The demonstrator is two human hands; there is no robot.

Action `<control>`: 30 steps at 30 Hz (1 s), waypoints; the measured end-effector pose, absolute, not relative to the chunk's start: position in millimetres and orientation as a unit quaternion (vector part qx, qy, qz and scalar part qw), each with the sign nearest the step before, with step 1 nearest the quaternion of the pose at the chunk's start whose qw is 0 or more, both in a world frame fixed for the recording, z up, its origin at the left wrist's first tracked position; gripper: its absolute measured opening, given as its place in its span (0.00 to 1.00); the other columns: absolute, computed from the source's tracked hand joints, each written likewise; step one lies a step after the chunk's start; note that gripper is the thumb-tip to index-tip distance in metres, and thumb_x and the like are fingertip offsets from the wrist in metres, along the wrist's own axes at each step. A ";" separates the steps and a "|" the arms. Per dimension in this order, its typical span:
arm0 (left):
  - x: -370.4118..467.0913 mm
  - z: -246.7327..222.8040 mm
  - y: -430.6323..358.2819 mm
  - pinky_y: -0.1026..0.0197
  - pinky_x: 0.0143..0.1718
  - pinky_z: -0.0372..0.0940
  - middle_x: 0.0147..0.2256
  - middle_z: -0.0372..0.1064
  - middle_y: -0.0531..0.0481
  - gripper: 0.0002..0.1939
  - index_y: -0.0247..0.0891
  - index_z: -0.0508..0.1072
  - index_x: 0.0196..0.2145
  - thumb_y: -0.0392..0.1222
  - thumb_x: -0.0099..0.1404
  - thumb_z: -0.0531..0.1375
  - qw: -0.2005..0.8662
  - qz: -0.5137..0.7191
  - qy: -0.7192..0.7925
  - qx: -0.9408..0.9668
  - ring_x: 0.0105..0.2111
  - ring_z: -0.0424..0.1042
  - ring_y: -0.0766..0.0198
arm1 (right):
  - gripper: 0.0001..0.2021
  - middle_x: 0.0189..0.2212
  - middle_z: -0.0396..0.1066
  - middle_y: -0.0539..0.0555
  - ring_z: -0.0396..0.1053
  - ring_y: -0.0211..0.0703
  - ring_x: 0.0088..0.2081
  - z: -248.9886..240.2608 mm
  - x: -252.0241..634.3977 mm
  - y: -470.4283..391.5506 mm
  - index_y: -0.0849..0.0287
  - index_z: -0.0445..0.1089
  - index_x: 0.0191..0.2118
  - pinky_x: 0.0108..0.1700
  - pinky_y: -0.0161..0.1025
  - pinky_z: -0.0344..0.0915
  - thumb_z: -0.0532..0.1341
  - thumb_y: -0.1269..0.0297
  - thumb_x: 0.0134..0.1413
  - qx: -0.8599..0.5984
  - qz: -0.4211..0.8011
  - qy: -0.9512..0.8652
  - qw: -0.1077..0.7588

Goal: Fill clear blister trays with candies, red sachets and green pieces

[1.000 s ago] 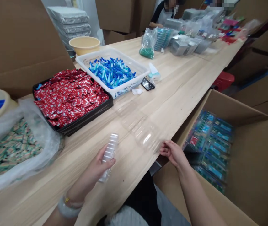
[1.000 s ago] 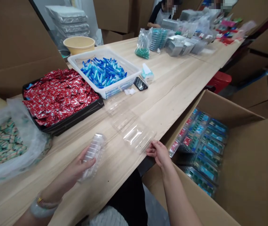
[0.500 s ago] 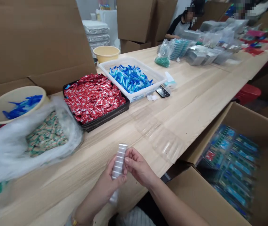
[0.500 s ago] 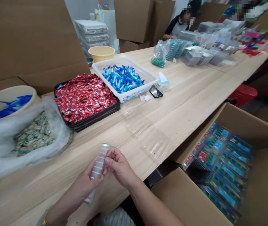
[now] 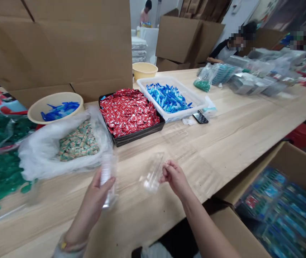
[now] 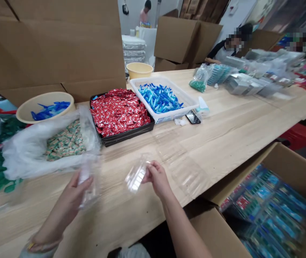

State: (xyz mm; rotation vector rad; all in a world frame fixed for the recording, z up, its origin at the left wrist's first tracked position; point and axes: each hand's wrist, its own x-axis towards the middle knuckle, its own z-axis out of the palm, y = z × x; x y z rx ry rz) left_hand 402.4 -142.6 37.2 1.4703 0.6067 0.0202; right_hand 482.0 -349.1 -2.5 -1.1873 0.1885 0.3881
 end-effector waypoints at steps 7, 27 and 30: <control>409.0 24.0 -126.6 0.54 0.55 0.49 0.55 0.56 0.45 0.35 0.40 0.61 0.52 0.52 0.47 0.63 0.656 -0.028 0.294 0.695 0.54 0.55 0.53 | 0.10 0.14 0.58 0.45 0.61 0.37 0.16 -46.9 516.1 -353.5 0.58 0.61 0.29 0.23 0.38 0.64 0.57 0.56 0.44 -0.725 0.103 0.186 0.655; 365.7 24.0 -150.8 0.54 0.57 0.46 0.54 0.51 0.42 0.29 0.38 0.60 0.53 0.46 0.54 0.60 0.710 -0.053 0.091 0.696 0.56 0.49 0.53 | 0.15 0.21 0.58 0.46 0.57 0.31 0.23 2.0 422.5 -267.0 0.58 0.58 0.27 0.26 0.29 0.56 0.64 0.56 0.41 -0.509 0.336 -0.042 0.791; 349.7 22.6 -143.4 0.52 0.57 0.45 0.54 0.52 0.42 0.28 0.39 0.60 0.53 0.47 0.55 0.59 0.705 -0.040 0.092 0.702 0.56 0.49 0.52 | 0.15 0.22 0.59 0.45 0.58 0.30 0.24 0.9 414.1 -260.5 0.59 0.59 0.26 0.27 0.29 0.57 0.66 0.59 0.38 -0.444 0.385 -0.028 0.809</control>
